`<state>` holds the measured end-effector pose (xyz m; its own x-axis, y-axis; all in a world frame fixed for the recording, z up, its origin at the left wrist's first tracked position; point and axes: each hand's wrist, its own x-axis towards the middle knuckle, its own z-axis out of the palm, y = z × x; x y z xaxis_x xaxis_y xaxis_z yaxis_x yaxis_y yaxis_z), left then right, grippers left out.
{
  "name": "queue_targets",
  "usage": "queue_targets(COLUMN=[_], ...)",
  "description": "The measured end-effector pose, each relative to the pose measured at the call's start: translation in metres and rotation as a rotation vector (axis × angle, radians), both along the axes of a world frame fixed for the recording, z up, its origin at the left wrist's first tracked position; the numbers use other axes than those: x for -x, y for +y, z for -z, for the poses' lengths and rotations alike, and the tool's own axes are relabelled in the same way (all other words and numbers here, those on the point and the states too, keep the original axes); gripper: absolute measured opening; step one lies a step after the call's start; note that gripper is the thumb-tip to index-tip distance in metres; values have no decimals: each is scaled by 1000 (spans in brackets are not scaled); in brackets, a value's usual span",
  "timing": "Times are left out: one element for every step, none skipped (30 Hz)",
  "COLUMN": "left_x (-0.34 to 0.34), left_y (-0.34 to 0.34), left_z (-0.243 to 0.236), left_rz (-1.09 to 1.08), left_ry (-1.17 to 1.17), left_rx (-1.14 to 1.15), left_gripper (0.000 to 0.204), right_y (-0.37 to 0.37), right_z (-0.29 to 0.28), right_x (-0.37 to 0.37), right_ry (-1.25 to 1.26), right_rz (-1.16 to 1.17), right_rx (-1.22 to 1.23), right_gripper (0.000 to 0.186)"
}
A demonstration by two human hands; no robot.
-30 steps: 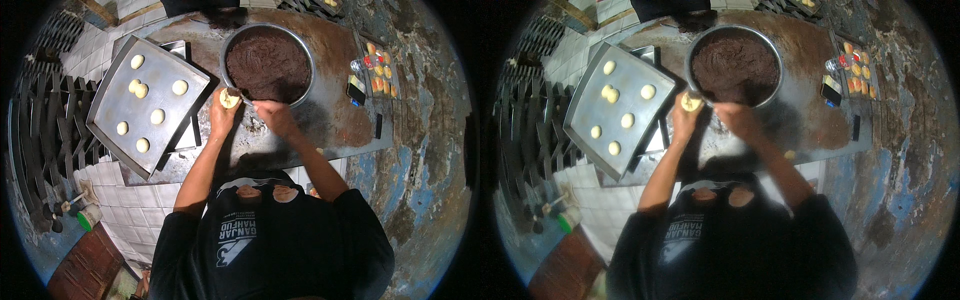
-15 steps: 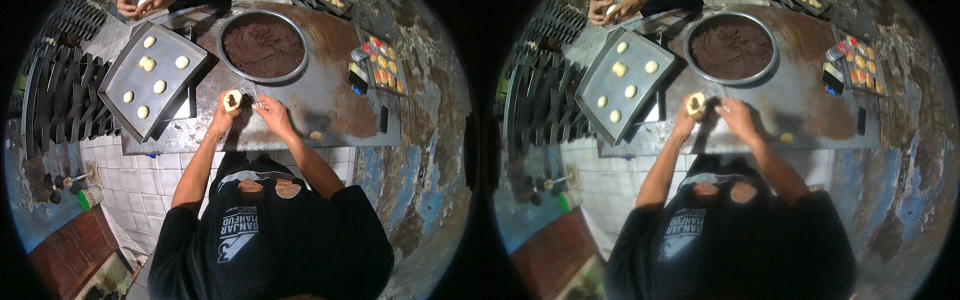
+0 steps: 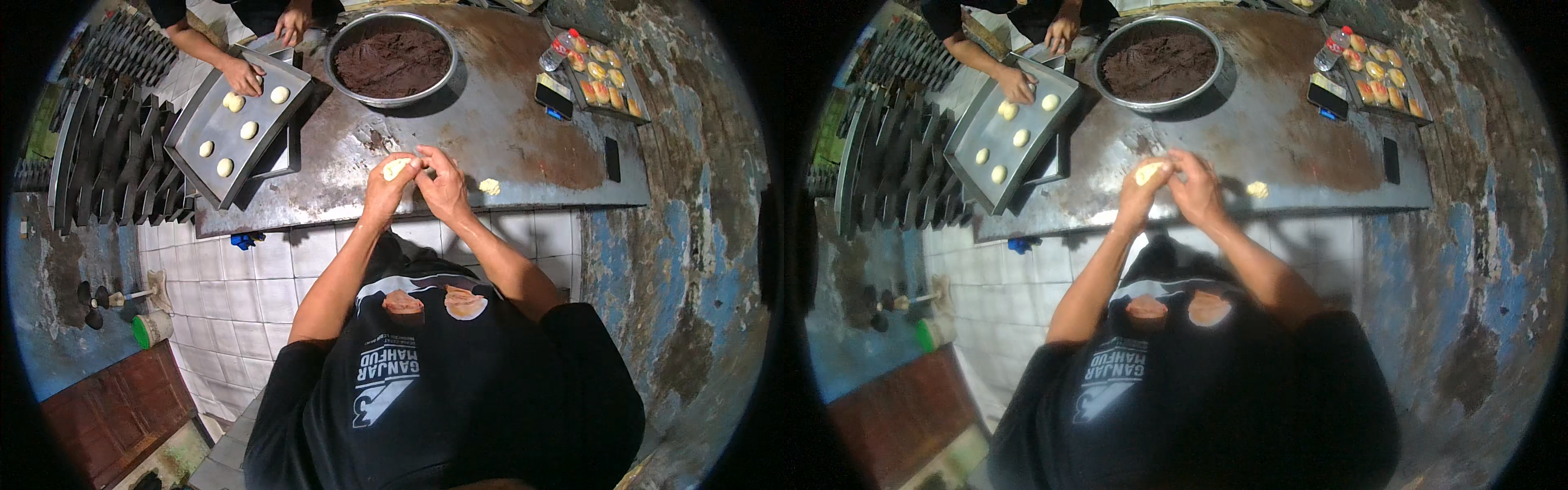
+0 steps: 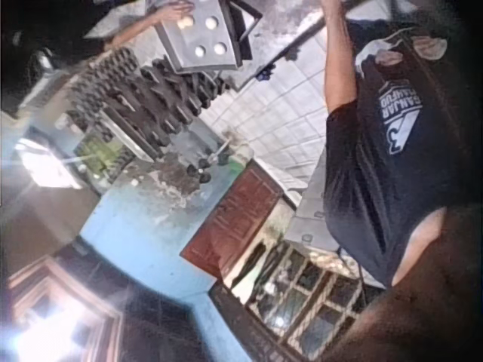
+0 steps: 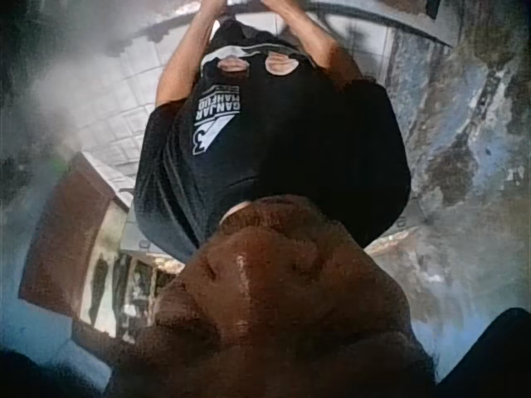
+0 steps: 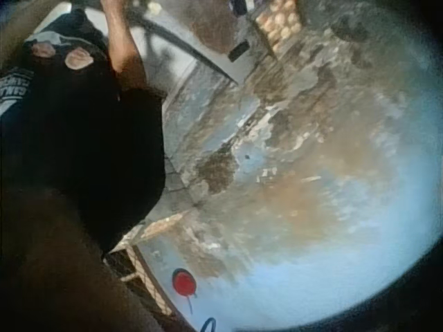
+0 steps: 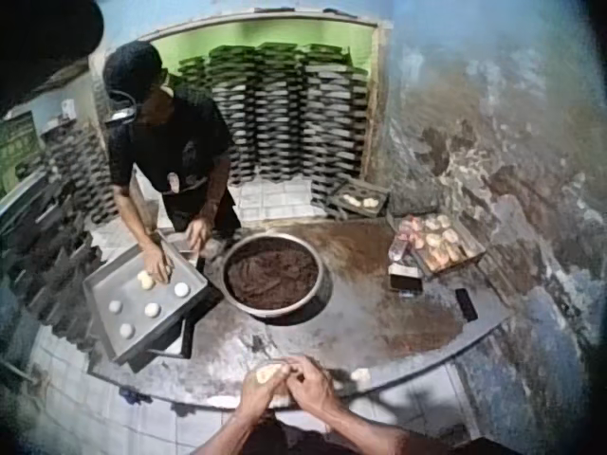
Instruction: The person flattens individual portions of dough by hand on a metal table, uses a spoon to add dark chocolate filling, pinches the dough closed, rolls it into a ball, and arranges the filled rolls on a metal baking tray.
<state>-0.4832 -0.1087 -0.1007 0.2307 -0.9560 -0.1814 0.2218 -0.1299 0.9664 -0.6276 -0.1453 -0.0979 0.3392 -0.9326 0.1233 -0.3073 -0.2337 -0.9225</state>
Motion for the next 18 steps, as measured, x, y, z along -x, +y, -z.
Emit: queue_targets(left_x=[3, 8, 16, 18, 18, 15, 13, 12, 11, 3, -7, -12, -24, -36, -30, -34, -39, -43], left_y=[1, 5, 9, 11, 13, 16, 19, 23, 28, 32, 37, 38, 37, 40, 43, 46, 48, 53], left_z=[-1, -2, -12, -13, -12, -15, -17, -19, -38, -37, -36, -34, -31, -30, -51, -57, -62, -67], left_rz=[-61, -111, -168, -107, -45, 12, 74, 135, 195, 211, 220, 242, 306, 369, 330, 285, 239, 190], left_ry=[-168, -280, -396, -436, -475, -525, -390, -498, -613, -666, -720, -767, -801, -834, -665, -726, -788, -841], left_rx=[19, 73, 123, 160, 198, 236, 152, 93, 27, 43, 52, 77, 82, 83, 138, 117, 94, 65], left_gripper=[26, 30, 35, 34, 34, 35, 40, 41, 44, 45, 46, 48, 48, 48, 41, 40, 39, 38], right_y=[1, 3, 6, 7, 6, 4, -4, -9, -13, -13, -4, 2, 8, 13, 10, 9, 5, 2], right_z=[7, 13, 15, 18, 20, 19, 18, 16, 6, -11, -49, -55, -58, -61, -58, -58, -46, -44], right_x=[2, 4, 4, 6, 8, 6, 15, 24, 29, 26, 22, 18, 12, 4, 2, -1, -10, -16], right_ry=[-27, -53, -265, -430, -595, -770, -836, -649, -472, -297, -96, -56, -19, 17, -116, -260, -424, -577], right_rz=[21, 42, 45, 76, 106, 127, -28, -110, -188, -268, -365, -426, -483, -538, -470, -415, -336, -258], right_rx=[-66, -132, -308, -373, -438, -502, -635, -527, -419, -309, -212, -46, 122, 291, 206, 133, 31, -83], right_gripper=[42, 43, 51, 53, 56, 59, 74, 71, 69, 67, 64, 63, 63, 62, 65, 69, 69, 70])
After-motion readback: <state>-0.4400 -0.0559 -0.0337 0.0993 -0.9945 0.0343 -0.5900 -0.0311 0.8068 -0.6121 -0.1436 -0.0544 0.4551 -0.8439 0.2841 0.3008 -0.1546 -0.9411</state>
